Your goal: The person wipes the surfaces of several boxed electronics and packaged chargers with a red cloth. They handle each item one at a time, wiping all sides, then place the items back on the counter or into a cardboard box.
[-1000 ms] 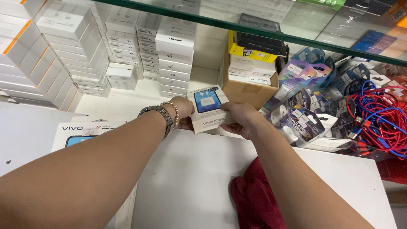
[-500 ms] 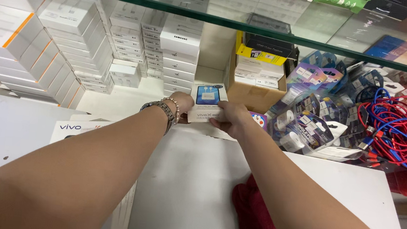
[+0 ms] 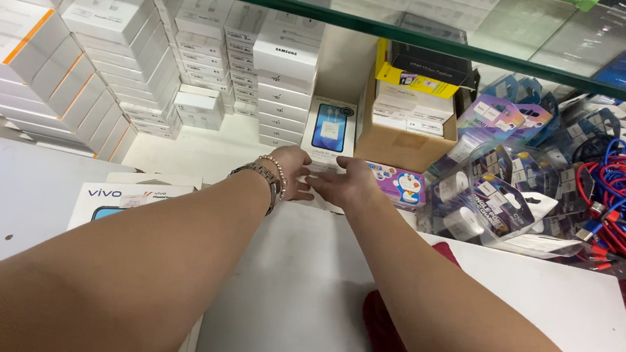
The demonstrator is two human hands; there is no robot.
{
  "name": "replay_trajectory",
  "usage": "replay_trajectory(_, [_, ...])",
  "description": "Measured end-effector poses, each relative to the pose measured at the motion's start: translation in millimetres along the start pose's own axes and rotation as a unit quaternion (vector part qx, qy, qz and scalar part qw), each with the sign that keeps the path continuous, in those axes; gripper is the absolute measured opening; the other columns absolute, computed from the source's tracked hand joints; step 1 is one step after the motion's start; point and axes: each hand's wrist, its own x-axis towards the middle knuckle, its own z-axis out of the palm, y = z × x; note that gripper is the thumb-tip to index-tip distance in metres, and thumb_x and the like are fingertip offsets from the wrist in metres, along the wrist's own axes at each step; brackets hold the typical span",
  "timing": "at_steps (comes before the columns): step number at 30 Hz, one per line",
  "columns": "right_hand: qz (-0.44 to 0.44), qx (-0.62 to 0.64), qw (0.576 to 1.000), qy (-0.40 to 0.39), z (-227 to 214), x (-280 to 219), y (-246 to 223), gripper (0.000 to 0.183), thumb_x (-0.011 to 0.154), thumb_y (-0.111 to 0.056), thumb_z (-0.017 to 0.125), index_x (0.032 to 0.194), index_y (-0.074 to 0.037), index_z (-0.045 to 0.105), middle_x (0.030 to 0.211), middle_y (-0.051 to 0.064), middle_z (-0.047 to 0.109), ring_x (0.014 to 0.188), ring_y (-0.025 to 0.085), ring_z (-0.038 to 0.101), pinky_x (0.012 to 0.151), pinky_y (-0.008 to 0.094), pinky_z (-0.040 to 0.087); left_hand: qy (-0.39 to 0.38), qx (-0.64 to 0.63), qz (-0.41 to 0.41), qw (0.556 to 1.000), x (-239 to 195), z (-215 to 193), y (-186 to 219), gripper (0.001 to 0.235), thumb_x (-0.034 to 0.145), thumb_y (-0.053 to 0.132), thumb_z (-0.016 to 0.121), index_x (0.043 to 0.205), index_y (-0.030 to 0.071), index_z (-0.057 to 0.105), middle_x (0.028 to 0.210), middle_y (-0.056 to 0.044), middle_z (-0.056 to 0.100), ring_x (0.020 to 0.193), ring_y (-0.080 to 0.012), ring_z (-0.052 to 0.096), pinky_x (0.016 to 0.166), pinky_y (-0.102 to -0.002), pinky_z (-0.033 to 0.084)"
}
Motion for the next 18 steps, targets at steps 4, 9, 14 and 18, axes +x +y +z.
replay_trajectory(4, [-0.001, -0.094, 0.996, -0.004, -1, 9, -4, 0.065, 0.109, -0.020, 0.040, 0.156, 0.012, 0.009, 0.163, 0.032, 0.018, 0.148, 0.047, 0.029, 0.121, 0.056, 0.033, -0.016, -0.015, -0.009, 1.000, 14, 1, 1, 0.054, 0.100, 0.018, 0.051, 0.152, 0.008, 0.039, 0.162, -0.003, 0.040, 0.146, -0.0424, 0.037, 0.113, -0.065, 0.039])
replay_trajectory(9, [0.007, -0.167, 0.982, 0.093, -4, 8, -14, 0.053, 0.106, -0.018, 0.039, 0.152, 0.006, 0.026, 0.157, 0.031, 0.035, 0.139, 0.048, 0.047, 0.114, 0.053, 0.046, 0.034, 0.054, 0.008, 0.998, 10, 12, -8, 0.052, 0.099, 0.020, 0.053, 0.150, 0.010, 0.046, 0.161, -0.006, 0.042, 0.145, -0.0416, 0.039, 0.109, -0.065, 0.046])
replay_trajectory(14, [0.008, -0.189, 0.980, 0.057, -6, -11, -2, 0.052, 0.106, -0.019, 0.032, 0.149, 0.011, 0.035, 0.153, 0.028, 0.046, 0.134, 0.041, 0.055, 0.108, 0.049, 0.047, 0.014, 0.104, 0.008, 0.994, 5, 21, -10, 0.045, 0.097, 0.016, 0.051, 0.142, 0.008, 0.051, 0.149, -0.008, 0.053, 0.133, -0.0421, 0.060, 0.102, -0.058, 0.053])
replay_trajectory(18, [-0.018, -0.220, 0.974, 0.054, 4, -32, -5, 0.048, 0.108, -0.018, 0.034, 0.148, 0.007, 0.031, 0.150, 0.026, 0.043, 0.133, 0.044, 0.054, 0.113, 0.047, 0.049, 0.017, 0.129, 0.039, 0.991, -6, 30, -8, 0.038, 0.097, 0.020, 0.054, 0.133, 0.008, 0.060, 0.138, -0.007, 0.062, 0.122, -0.0322, 0.062, 0.100, -0.051, 0.056])
